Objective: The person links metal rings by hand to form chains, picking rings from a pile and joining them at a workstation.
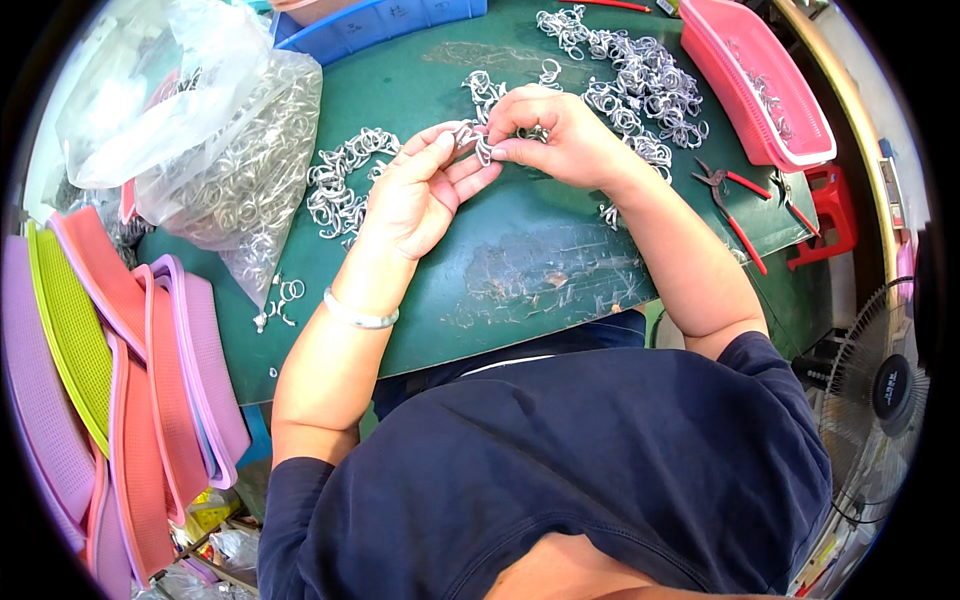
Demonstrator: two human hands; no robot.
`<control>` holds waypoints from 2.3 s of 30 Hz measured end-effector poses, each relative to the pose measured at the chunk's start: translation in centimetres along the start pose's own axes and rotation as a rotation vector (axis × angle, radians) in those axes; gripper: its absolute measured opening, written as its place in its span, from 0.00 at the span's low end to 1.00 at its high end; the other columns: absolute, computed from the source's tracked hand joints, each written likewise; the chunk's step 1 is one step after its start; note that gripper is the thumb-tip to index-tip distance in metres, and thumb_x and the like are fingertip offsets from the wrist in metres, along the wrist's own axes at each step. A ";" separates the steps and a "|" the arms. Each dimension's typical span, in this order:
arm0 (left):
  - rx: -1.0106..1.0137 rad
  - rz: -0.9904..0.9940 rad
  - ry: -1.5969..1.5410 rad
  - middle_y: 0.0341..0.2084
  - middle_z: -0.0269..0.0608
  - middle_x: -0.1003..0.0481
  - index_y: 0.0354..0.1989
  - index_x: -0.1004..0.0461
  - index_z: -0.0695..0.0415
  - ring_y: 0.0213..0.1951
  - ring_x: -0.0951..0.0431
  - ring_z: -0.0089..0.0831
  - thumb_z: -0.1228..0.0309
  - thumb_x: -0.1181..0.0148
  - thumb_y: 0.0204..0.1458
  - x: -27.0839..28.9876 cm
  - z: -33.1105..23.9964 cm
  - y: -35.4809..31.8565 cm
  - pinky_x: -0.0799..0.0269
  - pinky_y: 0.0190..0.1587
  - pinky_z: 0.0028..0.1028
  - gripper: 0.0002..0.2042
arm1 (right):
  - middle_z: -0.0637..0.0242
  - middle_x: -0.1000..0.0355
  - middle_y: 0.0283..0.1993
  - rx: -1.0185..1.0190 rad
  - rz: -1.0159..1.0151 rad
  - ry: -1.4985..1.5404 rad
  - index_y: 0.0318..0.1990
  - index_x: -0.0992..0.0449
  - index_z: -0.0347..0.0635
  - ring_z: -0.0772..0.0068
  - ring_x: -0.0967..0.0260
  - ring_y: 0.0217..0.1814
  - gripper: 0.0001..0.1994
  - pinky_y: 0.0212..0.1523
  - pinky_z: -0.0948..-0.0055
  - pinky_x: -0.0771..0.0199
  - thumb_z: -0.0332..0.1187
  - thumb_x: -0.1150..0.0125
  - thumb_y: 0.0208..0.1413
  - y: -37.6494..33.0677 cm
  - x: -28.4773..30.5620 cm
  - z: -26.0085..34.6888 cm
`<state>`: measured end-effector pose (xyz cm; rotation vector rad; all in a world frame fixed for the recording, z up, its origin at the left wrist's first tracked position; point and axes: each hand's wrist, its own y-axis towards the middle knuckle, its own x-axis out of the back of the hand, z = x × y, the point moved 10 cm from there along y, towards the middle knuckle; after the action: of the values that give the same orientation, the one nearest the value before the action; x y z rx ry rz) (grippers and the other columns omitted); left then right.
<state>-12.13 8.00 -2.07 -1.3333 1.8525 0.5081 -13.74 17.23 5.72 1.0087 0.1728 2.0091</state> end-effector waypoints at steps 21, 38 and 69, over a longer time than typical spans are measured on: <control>-0.011 -0.091 -0.062 0.38 0.53 0.31 0.32 0.34 0.65 0.43 0.29 0.42 0.73 0.57 0.55 1.0 0.1 -0.1 0.32 0.50 0.40 0.07 | 0.65 0.30 0.30 -0.057 0.039 -0.016 0.28 0.28 0.37 0.69 0.33 0.36 0.05 0.39 0.75 0.34 0.24 0.40 0.42 -0.1 -0.4 -0.7; -0.232 -0.156 0.377 0.35 0.41 0.28 0.37 0.33 0.59 0.40 0.27 0.30 0.81 0.47 0.47 0.4 -1.7 -0.8 0.30 0.44 0.29 0.08 | 0.65 0.30 0.36 0.015 -0.123 -0.340 0.36 0.28 0.42 0.61 0.35 0.44 0.12 0.45 0.68 0.37 0.30 0.39 0.41 -0.2 1.2 -0.9; -0.155 -0.230 0.940 0.22 0.25 0.32 0.39 0.27 0.61 0.22 0.38 0.12 0.70 0.42 0.48 0.8 -2.1 -0.5 0.42 0.24 0.14 0.11 | 0.72 0.29 0.29 0.058 0.001 -0.245 0.29 0.27 0.45 0.68 0.35 0.39 0.06 0.46 0.68 0.41 0.29 0.39 0.41 0.5 -0.9 -0.1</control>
<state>-12.52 5.90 -1.35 -2.0837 2.3489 -0.1550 -13.80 16.28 5.35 1.2817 0.0986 1.8709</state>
